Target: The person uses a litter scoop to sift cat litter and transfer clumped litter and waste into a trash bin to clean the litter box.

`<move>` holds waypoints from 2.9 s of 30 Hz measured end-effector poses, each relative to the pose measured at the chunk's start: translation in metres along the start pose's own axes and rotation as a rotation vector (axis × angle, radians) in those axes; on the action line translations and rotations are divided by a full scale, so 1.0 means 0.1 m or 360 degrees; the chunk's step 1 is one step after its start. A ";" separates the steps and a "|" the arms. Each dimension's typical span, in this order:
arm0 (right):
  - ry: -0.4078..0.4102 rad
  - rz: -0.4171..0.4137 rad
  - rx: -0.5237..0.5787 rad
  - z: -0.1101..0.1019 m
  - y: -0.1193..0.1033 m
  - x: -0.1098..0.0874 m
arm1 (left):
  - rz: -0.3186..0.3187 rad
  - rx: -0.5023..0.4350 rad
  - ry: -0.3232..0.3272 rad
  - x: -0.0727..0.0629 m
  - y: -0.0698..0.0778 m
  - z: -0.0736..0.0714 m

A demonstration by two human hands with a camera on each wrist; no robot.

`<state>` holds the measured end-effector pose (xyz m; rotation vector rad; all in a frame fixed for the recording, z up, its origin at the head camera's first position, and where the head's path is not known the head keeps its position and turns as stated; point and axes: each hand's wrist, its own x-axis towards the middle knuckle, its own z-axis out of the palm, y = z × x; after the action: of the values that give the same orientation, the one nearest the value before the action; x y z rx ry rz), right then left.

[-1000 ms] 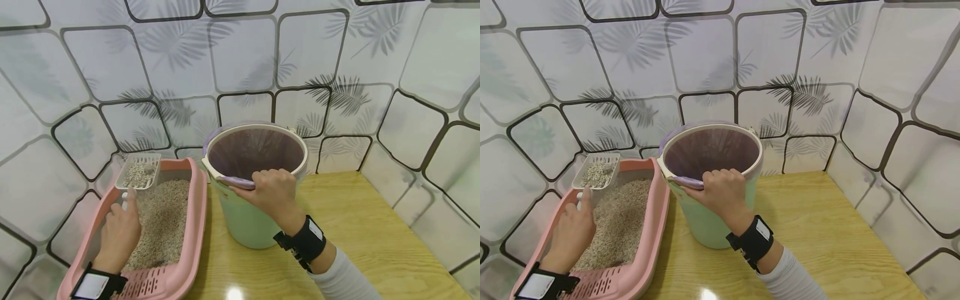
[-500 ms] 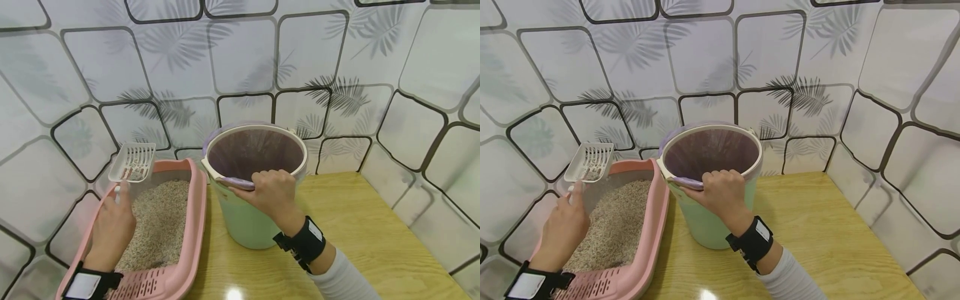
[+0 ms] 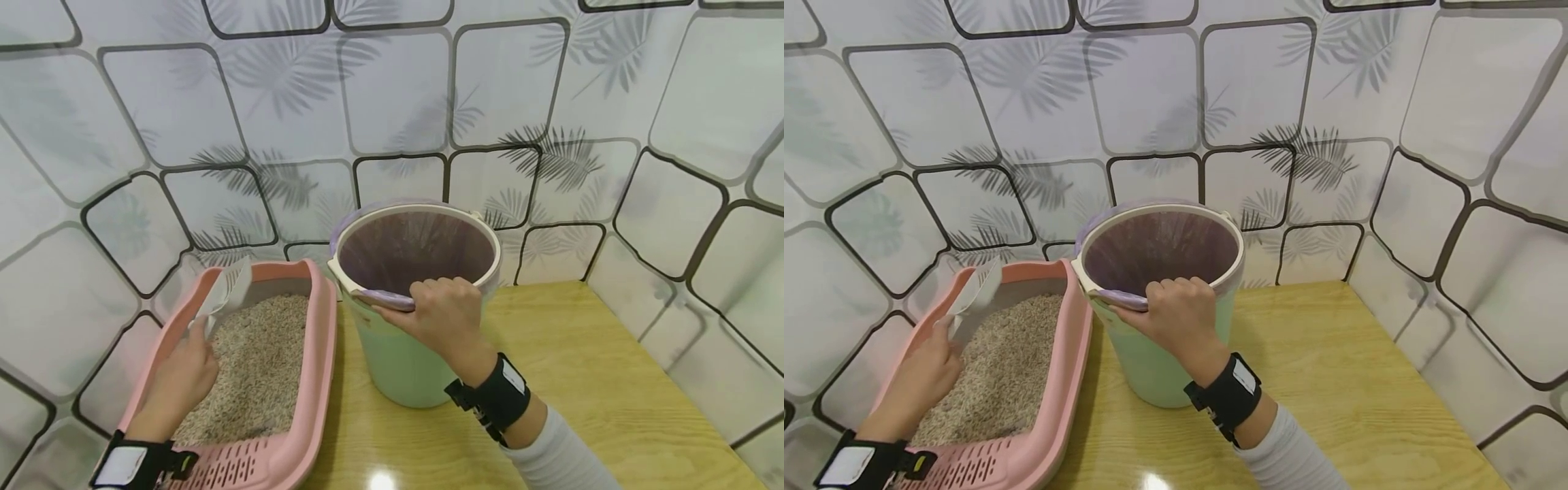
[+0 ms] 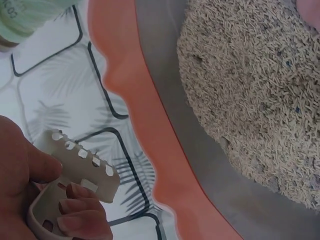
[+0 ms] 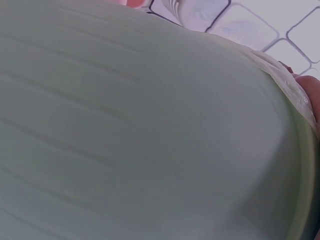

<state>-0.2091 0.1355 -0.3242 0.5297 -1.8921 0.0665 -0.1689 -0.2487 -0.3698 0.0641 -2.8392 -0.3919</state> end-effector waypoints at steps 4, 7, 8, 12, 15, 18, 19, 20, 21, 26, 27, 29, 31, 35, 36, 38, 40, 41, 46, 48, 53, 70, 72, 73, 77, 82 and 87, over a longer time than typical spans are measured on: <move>0.0012 0.0004 0.0003 0.00 0.01 -0.01 | -0.0072 0.0163 0.0124 -0.02 -0.02 0.00; 0.0026 0.0011 0.0012 0.00 0.01 0.00 | -0.0118 0.0291 0.0185 -0.04 -0.03 -0.02; 0.0033 0.0012 0.0020 0.00 0.01 0.00 | -0.0113 0.0323 0.0202 -0.05 -0.03 -0.02; 0.0042 0.0014 0.0020 0.00 0.01 0.00 | -0.0068 0.0394 0.0266 -0.06 -0.03 -0.05; 0.0038 0.0010 0.0015 0.00 0.00 0.00 | -0.0050 0.0423 0.0280 -0.06 -0.03 -0.06; 0.0034 0.0006 0.0009 0.00 -0.01 -0.01 | -0.0062 0.0428 0.0251 -0.06 -0.04 -0.06; 0.0035 0.0005 0.0009 0.00 -0.01 -0.01 | -0.0071 0.0425 0.0227 -0.06 -0.04 -0.07; 0.0034 0.0005 0.0009 0.00 -0.01 -0.01 | -0.0080 0.0414 0.0208 -0.06 -0.04 -0.07; 0.0036 0.0006 0.0011 0.00 -0.01 -0.01 | -0.0095 0.0398 0.0183 -0.05 -0.04 -0.07; 0.0043 0.0014 0.0008 0.00 -0.01 -0.03 | -0.0167 0.0275 0.0014 -0.01 -0.06 -0.08; 0.0046 0.0013 0.0010 0.00 -0.01 -0.03 | -0.0175 0.0247 -0.0004 0.00 -0.07 -0.09; 0.0044 0.0016 0.0007 0.00 -0.01 -0.03 | -0.0182 0.0172 -0.0022 0.01 -0.07 -0.09; 0.0043 0.0018 0.0005 0.01 -0.01 -0.03 | -0.0175 0.0113 -0.0019 0.02 -0.07 -0.09; 0.0043 0.0019 -0.0001 0.01 -0.01 -0.03 | -0.0157 0.0061 -0.0019 0.03 -0.08 -0.10; 0.0044 0.0017 0.0002 0.02 -0.01 -0.03 | -0.0152 0.0063 -0.0017 0.03 -0.08 -0.10; 0.0043 0.0012 0.0004 0.01 -0.01 -0.03 | -0.0146 0.0077 -0.0006 0.03 -0.06 -0.14; 0.0048 0.0007 0.0007 0.01 -0.01 -0.02 | -0.0115 0.0084 0.0010 0.05 -0.01 -0.21; 0.0044 0.0009 0.0008 0.01 -0.01 -0.03 | -0.0093 0.0094 0.0016 0.06 0.03 -0.25; 0.0048 0.0023 0.0024 0.00 0.01 -0.03 | 0.0095 0.0161 -0.0024 0.23 0.39 -0.64; 0.0048 0.0025 0.0032 -0.01 0.02 -0.02 | 0.0188 0.0208 -0.0028 0.30 0.58 -0.81; 0.0044 0.0021 0.0044 -0.01 0.03 -0.01 | 0.0375 0.0367 0.0017 0.47 1.18 -1.10; 0.0055 -0.0058 0.0029 0.00 -0.21 0.07 | 0.1239 0.1116 0.0837 0.64 2.00 -0.99; 0.0057 -0.0053 0.0027 0.00 -0.22 0.07 | 0.1258 0.1130 0.0851 0.64 1.98 -0.99; 0.0056 -0.0047 0.0024 0.00 -0.22 0.07 | 0.1268 0.1124 0.0853 0.64 1.97 -1.00; 0.0070 -0.0017 0.0025 0.00 -0.20 0.07 | 0.1268 0.1092 0.0793 0.64 1.91 -1.05; 0.0077 0.0010 0.0046 0.02 -0.17 0.05 | 0.1145 0.1022 0.0674 0.59 1.83 -1.19; 0.0084 0.0021 0.0040 0.01 -0.13 0.03 | 0.0822 0.0774 0.0381 0.36 1.45 -1.31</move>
<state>-0.2055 0.1222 -0.3245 0.5274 -1.8458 0.1119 -0.1686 -0.1460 -0.1998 -0.4809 -2.5180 0.3879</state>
